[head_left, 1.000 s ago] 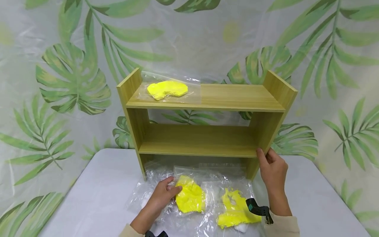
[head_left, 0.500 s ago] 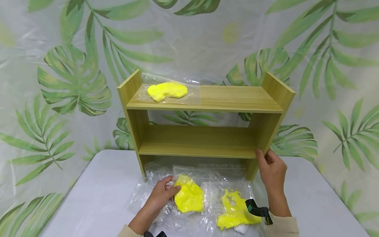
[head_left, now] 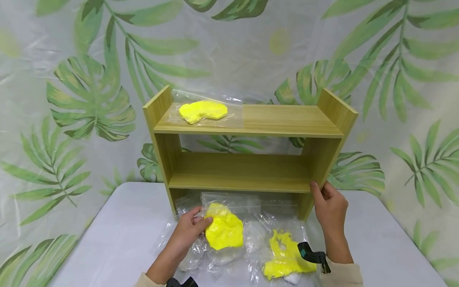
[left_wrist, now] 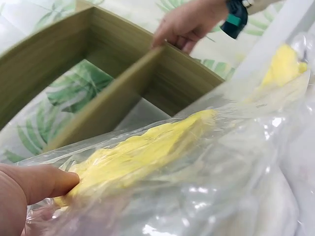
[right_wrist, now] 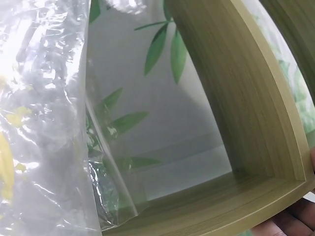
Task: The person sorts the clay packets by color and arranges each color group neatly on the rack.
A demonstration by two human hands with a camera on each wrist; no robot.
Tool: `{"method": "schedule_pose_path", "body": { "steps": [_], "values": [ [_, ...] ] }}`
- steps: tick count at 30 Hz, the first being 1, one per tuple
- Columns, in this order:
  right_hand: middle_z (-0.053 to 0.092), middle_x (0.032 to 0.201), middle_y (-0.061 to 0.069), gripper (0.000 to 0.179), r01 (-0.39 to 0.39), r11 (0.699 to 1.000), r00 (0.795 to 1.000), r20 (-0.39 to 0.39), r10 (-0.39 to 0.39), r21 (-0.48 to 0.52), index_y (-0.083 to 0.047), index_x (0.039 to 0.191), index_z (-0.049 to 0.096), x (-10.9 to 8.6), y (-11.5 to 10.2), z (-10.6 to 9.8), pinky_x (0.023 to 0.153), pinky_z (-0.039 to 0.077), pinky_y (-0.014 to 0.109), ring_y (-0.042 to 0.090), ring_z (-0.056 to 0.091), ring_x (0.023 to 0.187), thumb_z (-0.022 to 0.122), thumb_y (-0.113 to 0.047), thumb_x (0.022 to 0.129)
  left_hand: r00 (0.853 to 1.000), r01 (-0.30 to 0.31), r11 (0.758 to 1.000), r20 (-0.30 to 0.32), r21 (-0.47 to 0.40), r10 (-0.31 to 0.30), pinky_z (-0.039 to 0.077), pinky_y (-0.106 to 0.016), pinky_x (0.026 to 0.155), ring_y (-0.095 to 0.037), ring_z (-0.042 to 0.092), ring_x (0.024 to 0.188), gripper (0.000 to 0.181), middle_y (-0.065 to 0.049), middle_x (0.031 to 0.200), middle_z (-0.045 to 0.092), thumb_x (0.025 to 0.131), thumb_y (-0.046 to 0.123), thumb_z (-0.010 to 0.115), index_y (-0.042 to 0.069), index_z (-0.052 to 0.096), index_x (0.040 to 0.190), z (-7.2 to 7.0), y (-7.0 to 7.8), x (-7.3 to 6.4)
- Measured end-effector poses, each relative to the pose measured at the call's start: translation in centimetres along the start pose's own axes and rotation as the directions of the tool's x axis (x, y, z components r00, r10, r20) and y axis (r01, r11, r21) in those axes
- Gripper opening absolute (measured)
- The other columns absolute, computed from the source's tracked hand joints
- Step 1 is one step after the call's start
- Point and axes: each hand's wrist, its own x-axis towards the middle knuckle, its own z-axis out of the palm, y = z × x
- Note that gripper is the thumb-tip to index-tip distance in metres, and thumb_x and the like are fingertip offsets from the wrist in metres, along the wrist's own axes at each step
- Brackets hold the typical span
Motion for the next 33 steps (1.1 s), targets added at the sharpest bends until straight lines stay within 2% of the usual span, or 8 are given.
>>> {"method": "schedule_pose_path", "body": {
  "steps": [9, 14, 17, 19, 21, 25, 28, 33],
  "values": [
    [0.073, 0.093, 0.016, 0.032, -0.002, 1.0, 1.0, -0.005, 0.002, 0.007, -0.005, 0.107, 0.073, 0.1, 0.0, 0.1, 0.061, 0.04, 0.002, -0.024, 0.049, 0.071, 0.064, -0.032, 0.093, 1.0, -0.013, 0.999, -0.004, -0.051, 0.013, 0.047, -0.028, 0.06, -0.013, 0.049, 0.06, 0.069, 0.0, 0.065, 0.052, 0.09, 0.012, 0.065, -0.007, 0.028, 0.146, -0.3, 1.8, -0.9],
    [0.072, 0.094, 0.016, 0.032, -0.011, 1.0, 1.0, 0.0, 0.011, 0.012, -0.005, 0.109, 0.073, 0.0, 0.1, 0.1, 0.061, 0.041, 0.003, -0.023, 0.049, 0.072, 0.064, -0.032, 0.093, 1.0, 0.005, 0.998, -0.023, -0.07, -0.007, 0.048, -0.029, 0.063, -0.012, 0.044, 0.058, 0.076, 0.003, 0.06, 0.04, 0.09, 0.013, 0.067, -0.005, 0.023, 0.149, -0.5, 2.5, -1.6],
    [0.072, 0.093, 0.016, 0.032, -0.01, 1.0, 1.0, 0.001, 0.01, 0.017, -0.006, 0.109, 0.073, 0.0, 0.1, 0.1, 0.061, 0.041, 0.003, -0.023, 0.05, 0.071, 0.065, -0.032, 0.093, 1.0, -0.009, 0.996, -0.006, -0.094, 0.009, 0.047, -0.027, 0.062, -0.011, 0.042, 0.057, 0.078, 0.004, 0.059, 0.034, 0.089, 0.011, 0.066, -0.004, 0.019, 0.15, -0.5, 3.0, -2.0],
    [0.072, 0.094, 0.016, 0.032, -0.009, 1.0, 1.0, 0.001, 0.009, 0.017, -0.005, 0.109, 0.073, 0.1, 0.1, 0.0, 0.061, 0.041, 0.002, -0.024, 0.05, 0.072, 0.065, -0.032, 0.093, 1.0, -0.018, 0.995, 0.013, -0.1, 0.019, 0.048, -0.027, 0.062, -0.011, 0.043, 0.057, 0.079, 0.003, 0.06, 0.036, 0.09, 0.011, 0.066, -0.005, 0.019, 0.15, -0.4, 3.3, -2.2],
    [0.072, 0.094, 0.016, 0.033, -0.008, 1.0, 1.0, 0.001, 0.008, 0.013, -0.005, 0.109, 0.073, 0.1, 0.1, 0.0, 0.061, 0.04, 0.002, -0.024, 0.049, 0.072, 0.064, -0.033, 0.093, 0.999, -0.026, 0.994, 0.036, -0.102, 0.03, 0.049, -0.027, 0.062, -0.011, 0.05, 0.059, 0.078, 0.002, 0.063, 0.047, 0.091, 0.012, 0.066, -0.005, 0.019, 0.15, -0.4, 3.7, -2.5],
    [0.073, 0.092, 0.016, 0.032, 0.002, 1.0, 1.0, -0.009, -0.002, 0.011, -0.004, 0.106, 0.073, 0.1, 0.2, 0.0, 0.06, 0.04, 0.002, -0.024, 0.049, 0.07, 0.065, -0.032, 0.093, 0.996, -0.043, 0.993, 0.071, -0.114, 0.052, 0.053, -0.027, 0.064, -0.014, 0.061, 0.067, 0.071, -0.01, 0.083, 0.067, 0.092, 0.014, 0.065, -0.004, 0.026, 0.148, -0.3, 4.7, -3.3],
    [0.073, 0.09, 0.015, 0.03, 0.016, 1.0, 1.0, -0.013, -0.015, 0.009, -0.004, 0.104, 0.073, 0.1, 0.2, 0.1, 0.059, 0.04, 0.003, -0.023, 0.049, 0.069, 0.065, -0.031, 0.093, 0.993, -0.06, 0.989, 0.093, -0.136, 0.073, 0.054, -0.028, 0.065, -0.016, 0.065, 0.074, 0.059, -0.015, 0.097, 0.07, 0.093, 0.015, 0.065, -0.002, 0.037, 0.142, -0.3, 5.4, -3.8],
    [0.073, 0.09, 0.015, 0.031, 0.019, 1.0, 1.0, -0.011, -0.019, 0.001, -0.005, 0.104, 0.073, 0.0, 0.3, 0.2, 0.06, 0.04, 0.003, -0.023, 0.049, 0.07, 0.064, -0.032, 0.093, 0.982, -0.104, 0.982, 0.142, -0.16, 0.128, 0.055, -0.028, 0.067, -0.017, 0.067, 0.078, 0.05, -0.013, 0.101, 0.07, 0.094, 0.014, 0.063, -0.004, 0.041, 0.136, -0.2, 6.7, -4.6]
  ]
}}
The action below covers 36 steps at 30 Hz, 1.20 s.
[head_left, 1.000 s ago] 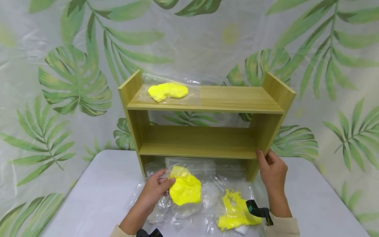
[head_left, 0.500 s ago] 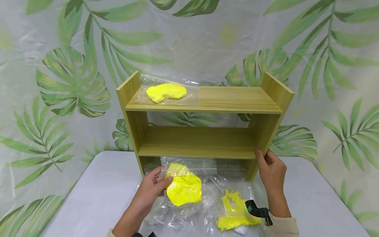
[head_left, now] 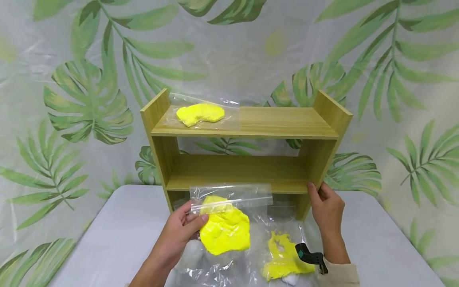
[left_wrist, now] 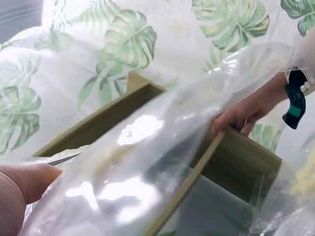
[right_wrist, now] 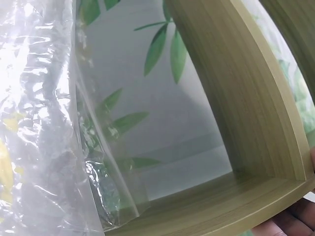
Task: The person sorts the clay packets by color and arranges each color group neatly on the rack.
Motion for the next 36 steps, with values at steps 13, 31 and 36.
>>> {"method": "schedule_pose_path", "body": {
  "steps": [13, 31, 36],
  "values": [
    [0.072, 0.087, 0.014, 0.03, 0.008, 1.0, 1.0, -0.01, -0.008, -0.008, -0.004, 0.102, 0.073, 0.0, 0.3, -0.2, 0.058, 0.041, 0.004, -0.017, 0.05, 0.069, 0.063, -0.031, 0.094, 0.983, -0.159, 0.987, 0.09, -0.016, 0.16, 0.057, -0.037, 0.075, -0.023, 0.07, 0.085, 0.04, -0.017, 0.104, 0.068, 0.095, 0.008, 0.059, -0.004, 0.043, 0.13, 1.6, 4.2, 0.5],
    [0.073, 0.089, 0.016, 0.03, 0.038, 0.999, 0.999, -0.001, -0.038, 0.001, -0.004, 0.105, 0.073, 0.4, 0.0, -0.1, 0.059, 0.04, 0.003, -0.023, 0.048, 0.069, 0.064, -0.03, 0.093, 0.955, -0.278, 0.96, 0.111, 0.009, 0.275, 0.055, -0.037, 0.082, -0.023, 0.068, 0.091, 0.039, -0.015, 0.11, 0.066, 0.095, 0.006, 0.058, 0.001, 0.045, 0.132, 2.9, 9.5, 2.7],
    [0.073, 0.091, 0.016, 0.03, 0.03, 0.999, 1.0, 0.005, -0.03, 0.018, -0.004, 0.106, 0.073, 0.0, 0.0, -0.1, 0.06, 0.04, 0.003, -0.022, 0.049, 0.07, 0.064, -0.03, 0.093, 0.953, -0.292, 0.956, 0.098, 0.028, 0.288, 0.057, -0.035, 0.078, -0.021, 0.068, 0.088, 0.039, -0.011, 0.106, 0.068, 0.095, 0.006, 0.057, 0.001, 0.046, 0.132, 2.7, 11.2, 3.7]
  ]
}}
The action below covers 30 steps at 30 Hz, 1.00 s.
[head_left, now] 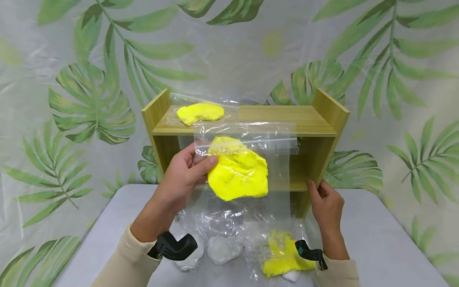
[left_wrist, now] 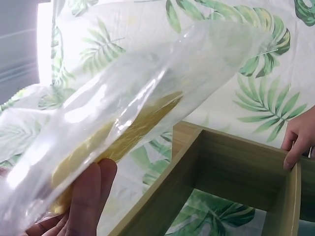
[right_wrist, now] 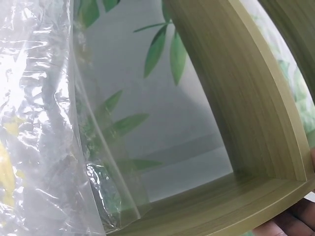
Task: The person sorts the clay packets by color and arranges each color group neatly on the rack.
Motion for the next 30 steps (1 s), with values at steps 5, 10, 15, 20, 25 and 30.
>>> {"method": "schedule_pose_path", "body": {
  "steps": [5, 10, 15, 20, 25, 30],
  "values": [
    [0.073, 0.089, 0.015, 0.03, -0.008, 1.0, 1.0, -0.01, 0.008, -0.009, -0.004, 0.104, 0.073, 0.0, 0.1, 0.1, 0.059, 0.04, 0.003, -0.022, 0.048, 0.069, 0.065, -0.03, 0.093, 1.0, -0.004, 0.999, -0.025, 0.038, 0.005, 0.052, -0.024, 0.067, -0.015, 0.062, 0.076, 0.034, -0.004, 0.088, 0.066, 0.094, 0.008, 0.058, 0.001, 0.049, 0.126, -0.3, 1.3, 1.6],
    [0.073, 0.087, 0.015, 0.028, -0.001, 1.0, 1.0, -0.02, 0.001, -0.006, -0.003, 0.101, 0.074, 0.1, 0.2, 0.2, 0.058, 0.04, 0.004, -0.022, 0.048, 0.068, 0.065, -0.029, 0.093, 1.0, -0.008, 0.996, -0.024, 0.088, 0.01, 0.043, -0.023, 0.059, -0.012, 0.049, 0.065, 0.029, 0.001, 0.068, 0.054, 0.094, 0.01, 0.06, 0.003, 0.05, 0.12, -0.3, 2.6, 2.6],
    [0.073, 0.088, 0.015, 0.027, 0.008, 1.0, 1.0, -0.027, -0.008, 0.004, -0.003, 0.102, 0.074, 0.1, 0.3, 0.1, 0.059, 0.04, 0.003, -0.023, 0.049, 0.07, 0.065, -0.028, 0.093, 1.0, -0.001, 0.996, -0.015, 0.085, 0.002, 0.047, -0.024, 0.065, -0.014, 0.052, 0.07, 0.037, -0.002, 0.073, 0.054, 0.095, 0.014, 0.061, 0.006, 0.048, 0.128, 0.0, 4.0, 3.5],
    [0.073, 0.089, 0.015, 0.027, 0.005, 1.0, 1.0, -0.021, -0.005, 0.01, -0.004, 0.103, 0.074, 0.0, 0.3, 0.2, 0.06, 0.04, 0.002, -0.024, 0.049, 0.071, 0.065, -0.028, 0.093, 1.0, -0.009, 0.997, -0.02, 0.072, 0.011, 0.053, -0.028, 0.073, -0.018, 0.061, 0.079, 0.039, -0.009, 0.092, 0.067, 0.094, 0.016, 0.063, 0.006, 0.049, 0.129, 0.5, 5.0, 4.7],
    [0.073, 0.09, 0.015, 0.029, 0.002, 1.0, 1.0, -0.016, -0.001, 0.013, -0.004, 0.105, 0.074, 0.0, 0.4, 0.2, 0.061, 0.04, 0.002, -0.025, 0.049, 0.072, 0.065, -0.029, 0.093, 0.999, 0.002, 0.995, -0.054, 0.096, 0.003, 0.051, -0.03, 0.08, -0.02, 0.062, 0.084, 0.047, -0.012, 0.1, 0.065, 0.093, 0.019, 0.064, 0.009, 0.046, 0.136, 0.8, 5.9, 6.0],
    [0.073, 0.093, 0.015, 0.03, -0.009, 1.0, 1.0, -0.014, 0.009, 0.01, -0.005, 0.107, 0.073, 0.0, 0.3, 0.2, 0.062, 0.041, 0.001, -0.025, 0.049, 0.074, 0.064, -0.03, 0.093, 0.996, 0.013, 0.995, -0.086, 0.102, -0.005, 0.051, -0.032, 0.085, -0.019, 0.061, 0.081, 0.061, -0.011, 0.101, 0.062, 0.093, 0.02, 0.065, 0.01, 0.036, 0.146, 0.8, 6.7, 7.5]
  ]
}}
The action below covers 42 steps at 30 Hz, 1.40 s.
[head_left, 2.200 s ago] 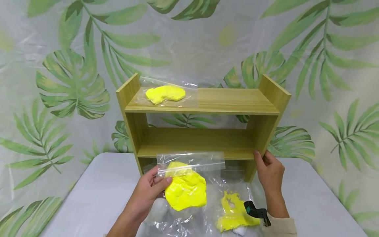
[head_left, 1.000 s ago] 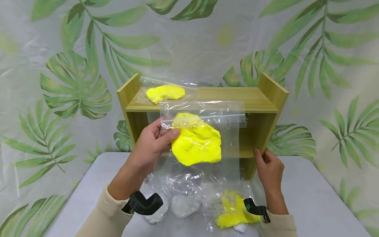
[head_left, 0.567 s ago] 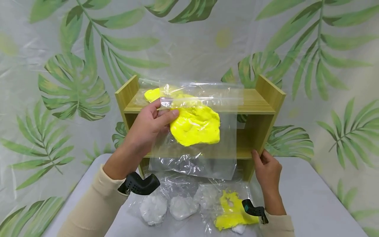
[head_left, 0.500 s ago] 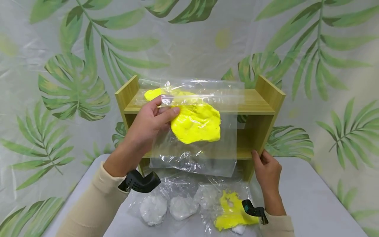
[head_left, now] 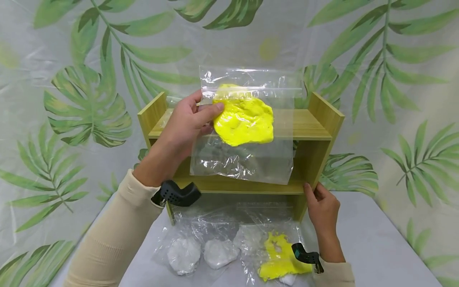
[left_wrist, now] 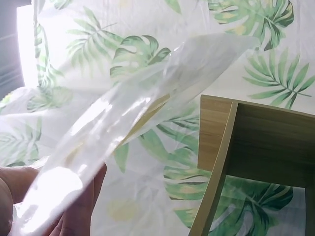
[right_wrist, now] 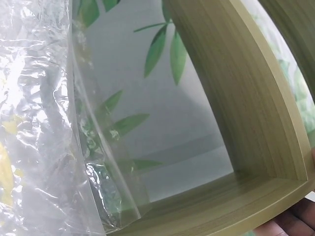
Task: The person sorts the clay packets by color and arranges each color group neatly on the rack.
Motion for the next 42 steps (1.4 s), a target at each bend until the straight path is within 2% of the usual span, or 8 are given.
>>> {"method": "schedule_pose_path", "body": {
  "steps": [9, 13, 20, 29, 32, 36, 40, 42],
  "values": [
    [0.073, 0.093, 0.014, 0.03, -0.003, 1.0, 1.0, -0.006, 0.003, -0.006, -0.005, 0.107, 0.073, 0.1, 0.0, 0.0, 0.062, 0.04, 0.001, -0.024, 0.05, 0.074, 0.063, -0.031, 0.094, 0.998, 0.033, 0.999, -0.052, -0.028, -0.035, 0.05, -0.028, 0.076, -0.019, 0.05, 0.075, 0.06, -0.009, 0.1, 0.055, 0.093, 0.018, 0.066, 0.01, 0.038, 0.145, 0.0, 1.2, 2.6],
    [0.073, 0.09, 0.013, 0.029, -0.007, 1.0, 1.0, -0.004, 0.007, -0.006, -0.006, 0.104, 0.074, 0.0, 0.0, 0.0, 0.061, 0.04, 0.002, -0.024, 0.049, 0.072, 0.064, -0.031, 0.093, 0.994, 0.064, 0.998, -0.083, -0.014, -0.064, 0.051, -0.028, 0.075, -0.019, 0.048, 0.075, 0.053, -0.009, 0.106, 0.054, 0.093, 0.017, 0.066, 0.011, 0.044, 0.14, 0.0, 1.0, 4.0],
    [0.073, 0.087, 0.011, 0.028, -0.009, 1.0, 1.0, -0.001, 0.009, -0.007, -0.008, 0.1, 0.075, 0.0, 0.1, 0.1, 0.061, 0.04, 0.004, -0.022, 0.05, 0.071, 0.063, -0.032, 0.093, 0.985, 0.13, 0.992, -0.114, 0.008, -0.128, 0.048, -0.025, 0.071, -0.018, 0.048, 0.073, 0.04, -0.006, 0.1, 0.055, 0.094, 0.016, 0.064, 0.012, 0.051, 0.132, -0.3, 0.1, 6.4],
    [0.073, 0.09, 0.013, 0.029, -0.007, 1.0, 1.0, -0.004, 0.007, -0.006, -0.006, 0.104, 0.074, -0.1, 0.0, 0.0, 0.063, 0.04, 0.002, -0.025, 0.048, 0.074, 0.063, -0.031, 0.093, 0.977, 0.191, 0.971, -0.126, 0.143, -0.173, 0.039, -0.025, 0.063, -0.017, 0.042, 0.069, 0.033, -0.006, 0.098, 0.051, 0.095, 0.018, 0.061, 0.012, 0.051, 0.126, -0.3, -0.9, 9.0],
    [0.073, 0.089, 0.013, 0.028, -0.004, 1.0, 1.0, -0.008, 0.004, -0.012, -0.007, 0.103, 0.075, -0.1, 0.1, 0.0, 0.062, 0.039, 0.002, -0.025, 0.048, 0.073, 0.064, -0.031, 0.093, 0.972, 0.216, 0.95, -0.142, 0.226, -0.187, 0.04, -0.025, 0.062, -0.017, 0.044, 0.07, 0.033, -0.008, 0.106, 0.051, 0.095, 0.018, 0.061, 0.01, 0.05, 0.126, -0.2, -1.1, 9.7],
    [0.073, 0.088, 0.013, 0.028, -0.001, 1.0, 1.0, -0.005, 0.001, -0.002, -0.007, 0.103, 0.075, -0.1, 0.2, -0.1, 0.062, 0.04, 0.002, -0.024, 0.049, 0.072, 0.064, -0.031, 0.093, 0.965, 0.251, 0.903, -0.167, 0.348, -0.204, 0.047, -0.025, 0.064, -0.018, 0.051, 0.073, 0.039, -0.009, 0.114, 0.053, 0.095, 0.019, 0.061, 0.011, 0.048, 0.131, -0.2, -1.3, 10.1],
    [0.073, 0.089, 0.014, 0.028, 0.001, 1.0, 1.0, -0.002, -0.001, 0.012, -0.006, 0.104, 0.074, -0.1, 0.0, -0.1, 0.062, 0.04, 0.002, -0.024, 0.049, 0.073, 0.064, -0.029, 0.093, 0.973, 0.225, 0.825, -0.171, 0.519, -0.157, 0.053, -0.025, 0.064, -0.018, 0.058, 0.069, 0.041, -0.008, 0.104, 0.059, 0.095, 0.02, 0.061, 0.009, 0.05, 0.132, -0.2, -1.3, 9.9],
    [0.073, 0.089, 0.014, 0.028, 0.004, 1.0, 1.0, -0.004, -0.004, 0.011, -0.005, 0.104, 0.074, -0.1, 0.0, -0.1, 0.062, 0.04, 0.002, -0.024, 0.049, 0.073, 0.064, -0.029, 0.093, 0.978, 0.199, 0.759, -0.173, 0.619, -0.115, 0.054, -0.027, 0.064, -0.019, 0.061, 0.069, 0.037, -0.008, 0.099, 0.061, 0.095, 0.022, 0.062, 0.008, 0.052, 0.128, -0.1, -1.4, 9.9]
  ]
}}
